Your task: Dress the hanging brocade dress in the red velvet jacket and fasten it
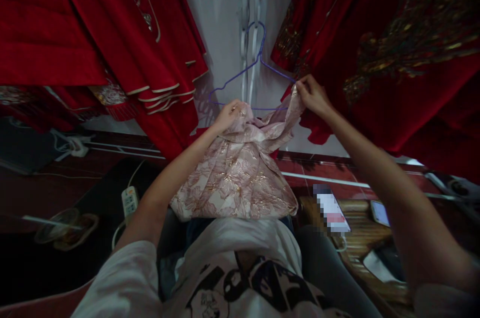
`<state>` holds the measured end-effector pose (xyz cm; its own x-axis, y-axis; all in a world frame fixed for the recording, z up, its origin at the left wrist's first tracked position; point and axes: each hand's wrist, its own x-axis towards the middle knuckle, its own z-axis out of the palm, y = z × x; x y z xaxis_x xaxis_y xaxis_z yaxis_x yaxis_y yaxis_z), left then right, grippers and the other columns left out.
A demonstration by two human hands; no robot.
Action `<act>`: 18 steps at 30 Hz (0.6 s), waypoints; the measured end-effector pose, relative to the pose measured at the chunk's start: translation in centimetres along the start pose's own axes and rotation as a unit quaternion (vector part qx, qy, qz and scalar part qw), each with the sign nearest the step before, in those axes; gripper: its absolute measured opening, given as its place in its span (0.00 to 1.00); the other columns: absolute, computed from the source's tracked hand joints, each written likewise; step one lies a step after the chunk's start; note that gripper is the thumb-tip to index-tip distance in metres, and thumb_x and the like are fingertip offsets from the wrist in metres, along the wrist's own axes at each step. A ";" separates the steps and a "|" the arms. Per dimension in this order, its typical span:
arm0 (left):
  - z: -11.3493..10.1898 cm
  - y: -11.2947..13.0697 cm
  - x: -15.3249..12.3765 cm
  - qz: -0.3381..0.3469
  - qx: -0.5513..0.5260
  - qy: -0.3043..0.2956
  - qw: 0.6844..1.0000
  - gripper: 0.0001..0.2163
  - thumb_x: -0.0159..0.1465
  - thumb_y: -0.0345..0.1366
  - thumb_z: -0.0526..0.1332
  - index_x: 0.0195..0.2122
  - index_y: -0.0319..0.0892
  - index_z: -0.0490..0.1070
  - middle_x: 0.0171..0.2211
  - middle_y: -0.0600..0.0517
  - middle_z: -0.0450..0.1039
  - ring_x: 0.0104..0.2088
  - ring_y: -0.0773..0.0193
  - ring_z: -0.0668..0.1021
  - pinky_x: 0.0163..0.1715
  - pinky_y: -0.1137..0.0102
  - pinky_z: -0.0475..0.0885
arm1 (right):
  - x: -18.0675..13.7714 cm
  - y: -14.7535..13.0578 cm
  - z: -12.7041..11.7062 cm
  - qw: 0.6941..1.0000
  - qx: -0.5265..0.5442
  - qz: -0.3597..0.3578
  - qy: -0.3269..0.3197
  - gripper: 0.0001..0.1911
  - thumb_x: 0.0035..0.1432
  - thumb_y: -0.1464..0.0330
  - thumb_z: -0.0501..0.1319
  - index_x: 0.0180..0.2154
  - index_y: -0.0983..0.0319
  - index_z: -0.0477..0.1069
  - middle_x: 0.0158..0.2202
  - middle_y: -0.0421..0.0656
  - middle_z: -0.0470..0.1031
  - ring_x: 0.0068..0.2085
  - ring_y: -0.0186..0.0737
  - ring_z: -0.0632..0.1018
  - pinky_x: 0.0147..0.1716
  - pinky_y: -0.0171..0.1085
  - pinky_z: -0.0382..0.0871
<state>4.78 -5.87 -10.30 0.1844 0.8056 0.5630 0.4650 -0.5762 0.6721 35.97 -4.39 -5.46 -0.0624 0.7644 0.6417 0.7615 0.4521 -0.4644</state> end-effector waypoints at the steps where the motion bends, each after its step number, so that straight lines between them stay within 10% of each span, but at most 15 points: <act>1: -0.8 -1.0 0.3 -0.019 0.004 0.071 0.997 0.12 0.67 0.42 0.50 0.34 0.43 0.69 0.35 0.48 0.76 0.35 0.62 0.76 0.42 0.64 0.71 | 0.0 0.2 -0.1 1.000 0.009 -0.002 -0.001 0.27 0.61 0.43 0.45 0.43 0.55 0.68 0.39 0.47 0.76 0.45 0.52 0.74 0.47 0.52 0.64; 7: -5.8 -7.8 0.8 -0.149 0.037 0.293 0.944 0.10 0.66 0.37 0.51 0.30 0.41 0.67 0.29 0.49 0.72 0.35 0.63 0.75 0.41 0.70 0.68 | 0.6 0.5 -1.0 1.000 0.021 0.011 -0.017 0.29 0.59 0.41 0.46 0.43 0.55 0.69 0.40 0.47 0.75 0.44 0.51 0.75 0.44 0.49 0.67; 18: -7.2 -10.1 0.2 -0.243 0.029 0.229 0.942 0.09 0.61 0.39 0.57 0.28 0.40 0.69 0.26 0.49 0.73 0.34 0.62 0.76 0.35 0.71 0.68 | 0.8 1.0 -0.7 1.000 0.017 0.014 -0.016 0.30 0.58 0.40 0.46 0.42 0.56 0.69 0.38 0.47 0.75 0.42 0.50 0.75 0.43 0.48 0.67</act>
<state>-6.11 -0.85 -13.53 -0.4499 0.8203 0.3530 0.4476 -0.1349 0.8840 37.15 -3.66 -4.99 -0.0632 0.7913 0.6081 0.7403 0.4458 -0.5032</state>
